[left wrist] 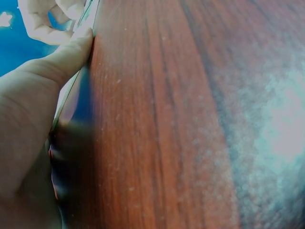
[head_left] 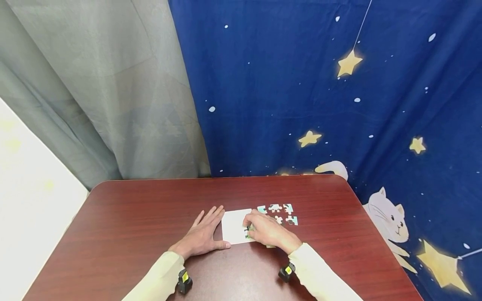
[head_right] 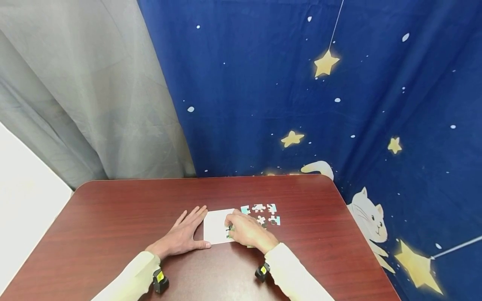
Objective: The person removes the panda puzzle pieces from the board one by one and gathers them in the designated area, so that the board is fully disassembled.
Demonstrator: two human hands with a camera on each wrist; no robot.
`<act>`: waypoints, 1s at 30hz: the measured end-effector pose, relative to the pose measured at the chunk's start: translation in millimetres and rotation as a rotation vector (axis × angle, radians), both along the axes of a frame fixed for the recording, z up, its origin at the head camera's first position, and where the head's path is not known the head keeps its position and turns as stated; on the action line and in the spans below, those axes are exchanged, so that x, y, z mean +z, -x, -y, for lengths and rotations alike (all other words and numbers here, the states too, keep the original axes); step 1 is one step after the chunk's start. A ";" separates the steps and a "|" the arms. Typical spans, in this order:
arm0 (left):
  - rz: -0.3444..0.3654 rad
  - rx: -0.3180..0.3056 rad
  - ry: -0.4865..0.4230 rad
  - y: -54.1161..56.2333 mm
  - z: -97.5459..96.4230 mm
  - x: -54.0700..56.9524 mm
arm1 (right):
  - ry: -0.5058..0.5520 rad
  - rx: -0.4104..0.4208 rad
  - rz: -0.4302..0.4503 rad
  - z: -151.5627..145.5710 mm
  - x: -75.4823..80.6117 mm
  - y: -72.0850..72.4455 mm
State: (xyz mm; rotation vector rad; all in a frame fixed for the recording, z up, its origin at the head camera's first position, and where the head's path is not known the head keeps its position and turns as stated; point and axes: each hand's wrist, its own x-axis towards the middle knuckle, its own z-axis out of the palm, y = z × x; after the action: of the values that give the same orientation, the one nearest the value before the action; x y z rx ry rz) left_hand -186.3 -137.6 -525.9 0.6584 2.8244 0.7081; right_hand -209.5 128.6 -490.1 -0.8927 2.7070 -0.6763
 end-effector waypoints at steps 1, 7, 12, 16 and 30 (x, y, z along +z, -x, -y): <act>-0.002 0.001 -0.003 -0.1 0.2 -0.4 | -0.009 0.002 -0.006 0.5 -0.4 0.3; -0.028 0.005 -0.051 1.7 3.0 -11.3 | -0.028 0.003 -0.025 1.4 -0.2 0.3; -0.070 0.006 -0.078 3.8 5.3 -23.3 | -0.034 0.002 -0.018 1.6 0.9 -1.6; -0.072 -0.002 -0.084 3.3 4.3 -20.0 | -0.041 -0.001 0.008 1.9 1.1 -2.6; -0.016 0.003 0.007 -2.6 -0.4 -0.2 | -0.033 -0.019 -0.024 0.9 0.7 -2.9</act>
State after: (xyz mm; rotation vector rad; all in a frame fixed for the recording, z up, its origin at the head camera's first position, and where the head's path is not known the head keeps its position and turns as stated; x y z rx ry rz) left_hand -183.6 -137.2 -526.1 0.6617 2.8420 0.6962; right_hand -206.6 127.8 -489.4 -0.8737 2.7431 -0.6274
